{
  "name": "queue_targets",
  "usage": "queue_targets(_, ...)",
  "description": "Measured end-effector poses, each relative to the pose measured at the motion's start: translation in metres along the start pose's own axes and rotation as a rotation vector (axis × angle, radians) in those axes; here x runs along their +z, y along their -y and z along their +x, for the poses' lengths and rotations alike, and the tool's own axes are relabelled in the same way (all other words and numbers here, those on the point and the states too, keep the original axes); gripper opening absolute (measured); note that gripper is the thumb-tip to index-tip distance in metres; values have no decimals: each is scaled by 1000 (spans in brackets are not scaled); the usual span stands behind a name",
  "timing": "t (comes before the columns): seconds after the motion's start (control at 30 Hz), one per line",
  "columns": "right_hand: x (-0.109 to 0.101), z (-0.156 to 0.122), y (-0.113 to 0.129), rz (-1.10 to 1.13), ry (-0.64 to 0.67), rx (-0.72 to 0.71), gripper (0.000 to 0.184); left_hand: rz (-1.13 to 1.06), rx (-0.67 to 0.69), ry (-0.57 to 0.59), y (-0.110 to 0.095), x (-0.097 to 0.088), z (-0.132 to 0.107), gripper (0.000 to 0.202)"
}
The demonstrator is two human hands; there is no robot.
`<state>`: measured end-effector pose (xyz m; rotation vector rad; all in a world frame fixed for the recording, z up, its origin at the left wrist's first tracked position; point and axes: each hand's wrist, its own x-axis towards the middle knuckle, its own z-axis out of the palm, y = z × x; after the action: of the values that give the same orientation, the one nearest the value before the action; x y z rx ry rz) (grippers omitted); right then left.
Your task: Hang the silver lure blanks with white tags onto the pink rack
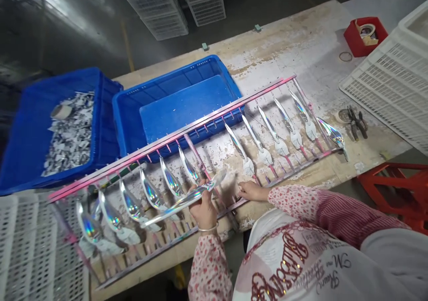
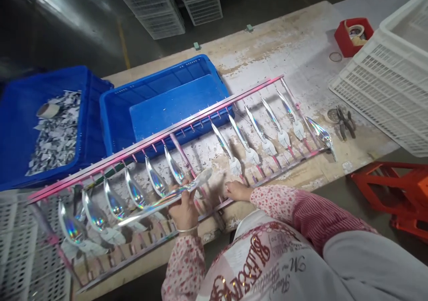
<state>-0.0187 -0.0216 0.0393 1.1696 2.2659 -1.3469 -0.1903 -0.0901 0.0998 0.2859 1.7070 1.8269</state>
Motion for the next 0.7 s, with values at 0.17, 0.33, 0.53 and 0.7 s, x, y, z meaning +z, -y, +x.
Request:
queue_targets(0.17, 16, 6, 6, -54, -28, -58, 20, -116, -162, -211, 36, -24, -34, 52)
queue_targets(0.33, 16, 1, 2, -75, -62, -163, 18, -144, -254, -164, 60, -20, -54, 48)
queue_targets(0.53, 16, 1, 4, -115, -66, -153, 17, -201, -253, -134, 61, -10, -59, 47)
queue_targets(0.7, 12, 0, 9, -153, -46, -122, 19, -183, -250, -114, 58, -12, -59, 51)
